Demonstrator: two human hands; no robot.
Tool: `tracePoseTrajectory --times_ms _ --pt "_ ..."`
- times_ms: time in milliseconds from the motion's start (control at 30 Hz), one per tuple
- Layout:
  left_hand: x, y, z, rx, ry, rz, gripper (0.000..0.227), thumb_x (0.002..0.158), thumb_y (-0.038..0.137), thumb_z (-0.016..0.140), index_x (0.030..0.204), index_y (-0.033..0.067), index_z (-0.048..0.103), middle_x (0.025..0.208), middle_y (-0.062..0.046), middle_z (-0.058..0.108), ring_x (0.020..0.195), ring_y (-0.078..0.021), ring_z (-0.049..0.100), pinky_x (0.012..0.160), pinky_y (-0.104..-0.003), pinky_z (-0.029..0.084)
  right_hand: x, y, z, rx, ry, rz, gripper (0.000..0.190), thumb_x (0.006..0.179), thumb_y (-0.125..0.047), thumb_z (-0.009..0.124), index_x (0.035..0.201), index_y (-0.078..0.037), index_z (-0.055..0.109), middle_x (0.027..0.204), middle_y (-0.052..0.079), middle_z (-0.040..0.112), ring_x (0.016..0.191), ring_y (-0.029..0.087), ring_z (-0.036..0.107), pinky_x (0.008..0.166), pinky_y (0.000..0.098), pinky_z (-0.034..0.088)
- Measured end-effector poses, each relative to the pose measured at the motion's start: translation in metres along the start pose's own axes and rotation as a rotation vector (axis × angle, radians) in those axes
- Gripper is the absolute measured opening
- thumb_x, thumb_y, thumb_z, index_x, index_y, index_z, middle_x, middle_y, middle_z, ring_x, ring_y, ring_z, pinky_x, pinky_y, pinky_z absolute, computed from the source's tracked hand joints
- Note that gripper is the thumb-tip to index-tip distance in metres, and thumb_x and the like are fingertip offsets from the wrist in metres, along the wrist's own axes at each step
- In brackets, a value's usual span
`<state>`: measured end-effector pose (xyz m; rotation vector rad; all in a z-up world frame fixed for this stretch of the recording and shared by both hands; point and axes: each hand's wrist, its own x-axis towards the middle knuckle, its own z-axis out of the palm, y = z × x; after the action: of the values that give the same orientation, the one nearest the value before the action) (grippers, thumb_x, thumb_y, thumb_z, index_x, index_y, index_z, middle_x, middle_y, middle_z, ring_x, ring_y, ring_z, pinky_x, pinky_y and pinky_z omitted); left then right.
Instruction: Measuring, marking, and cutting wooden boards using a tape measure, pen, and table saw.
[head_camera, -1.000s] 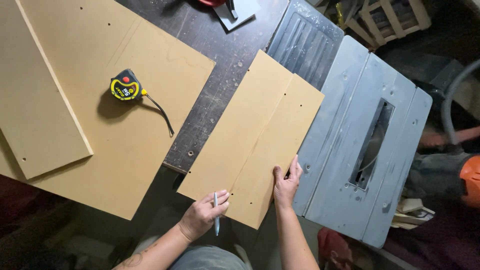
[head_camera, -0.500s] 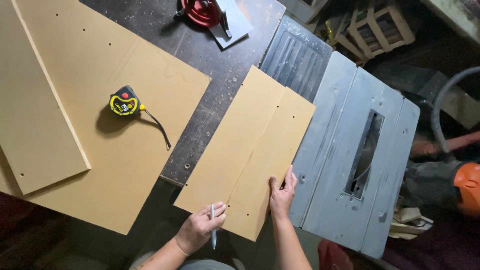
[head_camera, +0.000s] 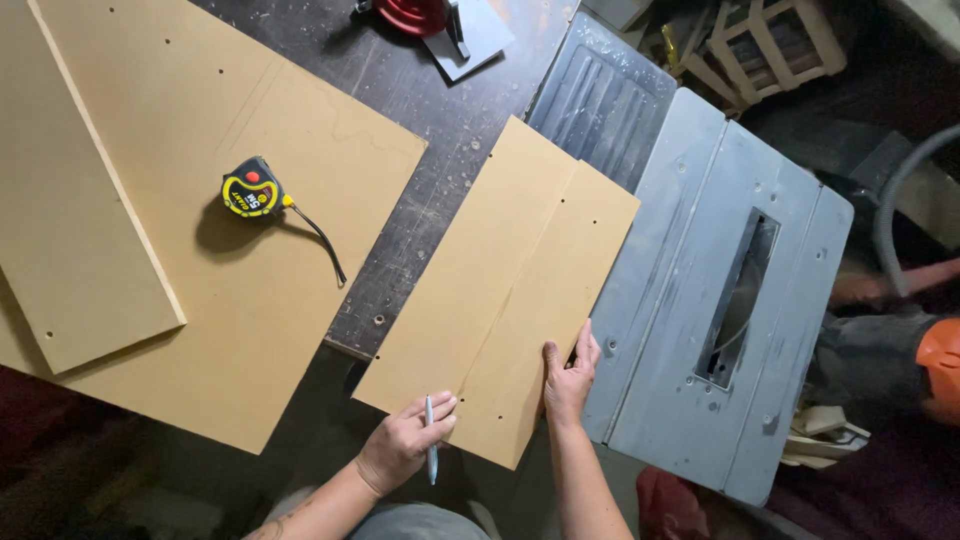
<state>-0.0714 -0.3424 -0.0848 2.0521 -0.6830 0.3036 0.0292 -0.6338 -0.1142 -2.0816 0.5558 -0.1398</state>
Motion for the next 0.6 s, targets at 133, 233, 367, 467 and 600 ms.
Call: tracePoseTrajectory --times_ms 133,233,367,467,600 --pt "0.002 0.002 -0.002 -0.018 0.022 -0.001 0.018 0.095 -0.010 0.063 0.108 0.0012 0.068 0.125 -0.024 0.074 0.121 -0.0399 0.071 0.106 -0.044 0.060 0.001 0.004 0.001 0.031 0.009 -0.013 0.088 0.089 -0.037 0.079 0.164 -0.010 0.041 0.149 0.009 0.046 0.139 0.016 0.053 0.119 0.0305 0.039" --pt "0.003 0.002 -0.002 -0.015 0.018 -0.006 0.021 0.090 -0.010 0.071 0.107 0.0015 0.068 0.125 -0.024 0.074 0.120 -0.0394 0.072 0.105 -0.043 0.060 -0.001 -0.006 -0.001 0.023 0.001 0.001 0.088 0.089 -0.040 0.078 0.164 -0.010 0.040 0.150 0.008 0.046 0.140 0.017 0.052 0.119 0.0313 0.040" --pt "0.008 0.003 -0.005 -0.016 0.024 -0.002 0.018 0.092 -0.008 0.072 0.107 0.0009 0.069 0.123 -0.024 0.075 0.118 -0.0398 0.072 0.105 -0.043 0.061 -0.001 -0.011 -0.002 0.028 -0.013 0.015 0.089 0.090 -0.040 0.076 0.164 -0.010 0.039 0.153 0.009 0.045 0.143 0.018 0.050 0.118 0.0315 0.041" --pt "0.006 0.003 -0.004 -0.017 0.023 -0.005 0.015 0.096 -0.006 0.067 0.108 0.0016 0.068 0.124 -0.023 0.074 0.119 -0.0399 0.071 0.106 -0.044 0.059 -0.001 -0.008 0.000 0.079 -0.004 0.006 0.091 0.088 -0.041 0.078 0.163 -0.007 0.039 0.151 0.010 0.045 0.143 0.018 0.050 0.122 0.0307 0.038" --pt "0.006 0.003 -0.003 -0.023 0.014 -0.007 0.023 0.089 -0.012 0.069 0.108 0.0009 0.069 0.124 -0.023 0.074 0.119 -0.0397 0.072 0.107 -0.044 0.059 -0.001 -0.011 -0.001 0.079 -0.010 0.025 0.090 0.089 -0.038 0.077 0.164 -0.009 0.038 0.151 0.009 0.046 0.143 0.018 0.049 0.123 0.0321 0.038"
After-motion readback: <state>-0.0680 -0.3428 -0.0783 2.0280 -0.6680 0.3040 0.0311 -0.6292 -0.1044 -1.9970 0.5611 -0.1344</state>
